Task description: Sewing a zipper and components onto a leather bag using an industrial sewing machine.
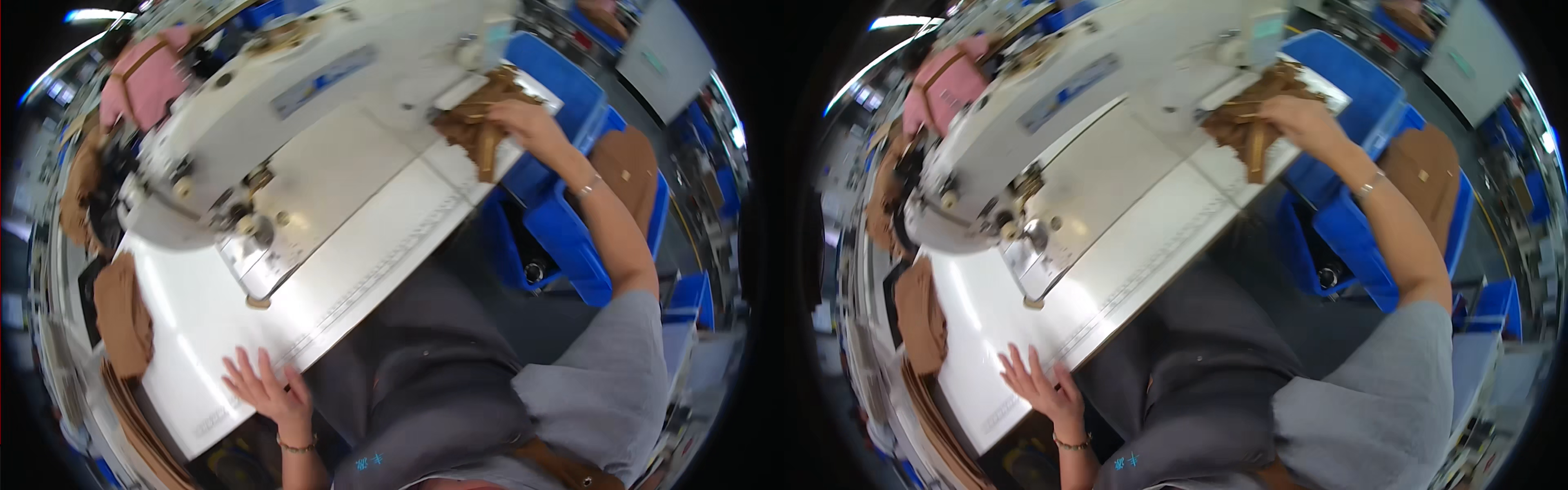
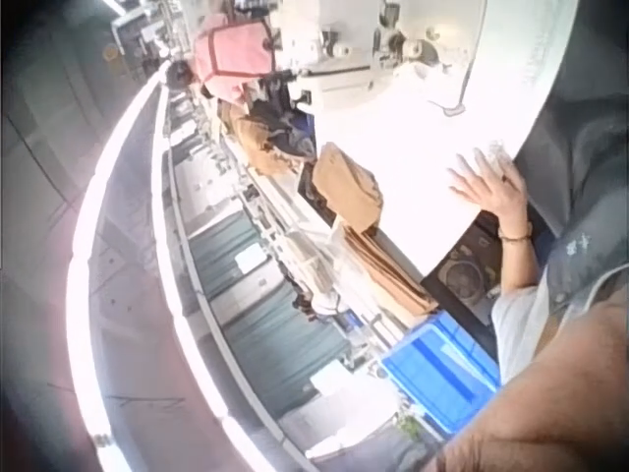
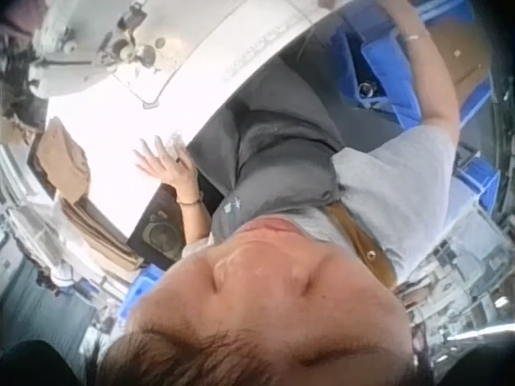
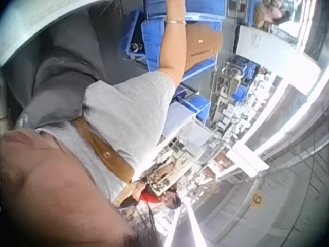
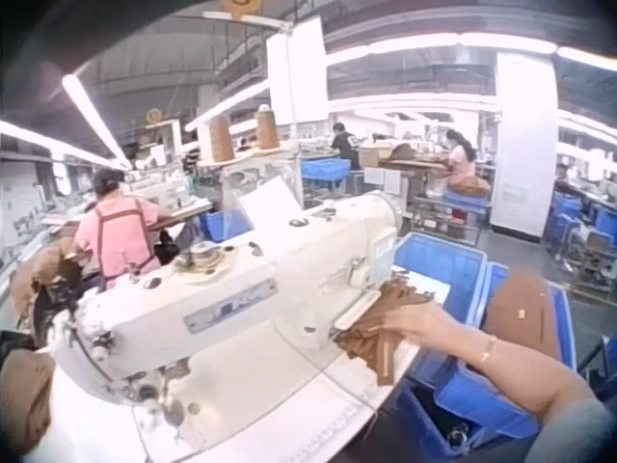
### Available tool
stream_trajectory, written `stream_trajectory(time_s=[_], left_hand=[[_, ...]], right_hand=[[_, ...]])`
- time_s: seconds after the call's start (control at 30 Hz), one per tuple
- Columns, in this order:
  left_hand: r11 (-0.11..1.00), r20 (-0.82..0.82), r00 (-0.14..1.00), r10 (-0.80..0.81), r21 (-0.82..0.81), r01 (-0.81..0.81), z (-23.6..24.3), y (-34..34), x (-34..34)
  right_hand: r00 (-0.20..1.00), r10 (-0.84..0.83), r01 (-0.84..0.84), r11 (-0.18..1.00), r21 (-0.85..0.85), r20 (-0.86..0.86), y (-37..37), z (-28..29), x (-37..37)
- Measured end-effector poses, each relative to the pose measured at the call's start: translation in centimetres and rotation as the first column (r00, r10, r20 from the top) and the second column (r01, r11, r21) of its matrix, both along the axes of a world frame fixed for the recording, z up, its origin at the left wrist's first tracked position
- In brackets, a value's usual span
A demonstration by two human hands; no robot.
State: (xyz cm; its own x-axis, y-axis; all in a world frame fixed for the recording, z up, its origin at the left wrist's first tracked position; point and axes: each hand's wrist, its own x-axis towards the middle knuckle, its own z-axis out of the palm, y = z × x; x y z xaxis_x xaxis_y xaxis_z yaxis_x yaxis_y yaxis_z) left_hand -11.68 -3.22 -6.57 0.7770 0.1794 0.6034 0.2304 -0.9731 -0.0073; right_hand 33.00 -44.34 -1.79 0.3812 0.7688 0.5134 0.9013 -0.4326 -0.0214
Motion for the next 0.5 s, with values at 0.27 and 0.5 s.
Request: stream_trajectory(time_s=[0.27, 0.5], left_hand=[[0.908, -0.134, 0.991, 0.003, -0.415, -0.059, 4.3, 1.5, -0.9], [0.953, 0.02, 0.955, 0.296, -0.074, -0.294, 7.5, 14.4, -1.1]], right_hand=[[0.997, -0.054, 0.033, 0.943, 0.331, 0.053, 2.8, 2.4, -1.4], [0.813, 0.566, -0.577, 0.815, 0.056, 0.137, 15.9, 0.3, -12.9]])
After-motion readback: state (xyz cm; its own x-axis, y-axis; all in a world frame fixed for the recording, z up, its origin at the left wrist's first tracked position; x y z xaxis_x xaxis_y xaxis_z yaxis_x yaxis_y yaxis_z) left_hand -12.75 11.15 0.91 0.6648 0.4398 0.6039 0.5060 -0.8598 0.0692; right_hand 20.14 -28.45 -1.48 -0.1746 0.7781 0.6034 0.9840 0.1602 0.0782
